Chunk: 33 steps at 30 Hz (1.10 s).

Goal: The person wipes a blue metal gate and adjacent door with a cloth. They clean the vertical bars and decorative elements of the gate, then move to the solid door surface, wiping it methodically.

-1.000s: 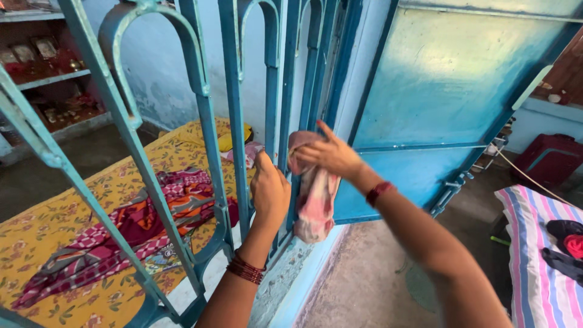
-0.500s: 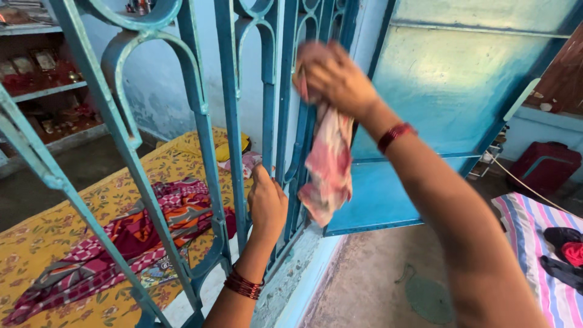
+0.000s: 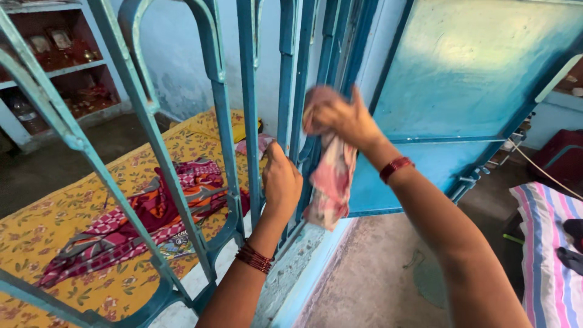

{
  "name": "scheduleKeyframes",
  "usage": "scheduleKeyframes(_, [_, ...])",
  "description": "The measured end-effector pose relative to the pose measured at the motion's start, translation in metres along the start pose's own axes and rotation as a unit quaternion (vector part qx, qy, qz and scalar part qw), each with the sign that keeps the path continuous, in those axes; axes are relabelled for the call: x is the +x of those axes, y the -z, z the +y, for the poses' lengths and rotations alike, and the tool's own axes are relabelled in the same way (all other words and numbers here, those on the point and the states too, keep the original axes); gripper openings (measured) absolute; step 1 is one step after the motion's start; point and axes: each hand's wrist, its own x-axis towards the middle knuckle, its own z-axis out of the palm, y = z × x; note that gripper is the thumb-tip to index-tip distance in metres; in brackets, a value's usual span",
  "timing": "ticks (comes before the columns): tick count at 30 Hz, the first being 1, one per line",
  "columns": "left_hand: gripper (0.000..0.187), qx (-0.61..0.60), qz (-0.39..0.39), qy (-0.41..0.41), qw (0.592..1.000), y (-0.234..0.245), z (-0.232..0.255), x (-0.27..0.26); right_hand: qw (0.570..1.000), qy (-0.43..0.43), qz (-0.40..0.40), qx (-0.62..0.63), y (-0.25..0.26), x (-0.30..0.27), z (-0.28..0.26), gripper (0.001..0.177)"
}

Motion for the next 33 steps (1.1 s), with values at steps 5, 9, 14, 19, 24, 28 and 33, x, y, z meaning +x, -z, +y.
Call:
scheduleKeyframes(5, [0.040, -0.033, -0.014, 0.007, 0.999, 0.004, 0.006, 0.000, 0.995, -0.097, -0.009, -0.004, 0.009, 0.019, 0.020, 0.044])
scheduleKeyframes(9, [0.038, -0.059, 0.005, -0.008, 0.998, 0.009, 0.011, 0.002, 0.997, -0.038, 0.000, 0.074, 0.021, -0.004, -0.045, 0.047])
scheduleKeyframes(14, [0.032, -0.058, -0.017, 0.030, 0.998, 0.008, 0.009, 0.001, 0.917, -0.200, 0.051, 0.340, 0.061, -0.018, -0.125, 0.052])
scheduleKeyframes(19, [0.041, -0.108, -0.005, 0.024, 0.994, 0.006, 0.010, 0.004, 0.551, -0.458, 0.080, 0.693, 0.105, 0.011, -0.147, 0.062])
scheduleKeyframes(24, [0.052, -0.150, 0.049, -0.059, 0.986, 0.014, 0.015, 0.006, 0.384, -0.358, 0.215, 0.824, 0.121, 0.051, -0.096, 0.092])
scheduleKeyframes(28, [0.062, -0.175, 0.056, -0.045, 0.982, 0.016, 0.016, 0.008, 0.341, -0.257, 0.287, 0.858, 0.123, 0.094, -0.025, 0.114])
scheduleKeyframes(33, [0.072, -0.239, 0.030, 0.014, 0.970, 0.013, 0.010, 0.008, 0.500, -0.300, 0.318, 0.748, 0.109, 0.133, 0.000, 0.090])
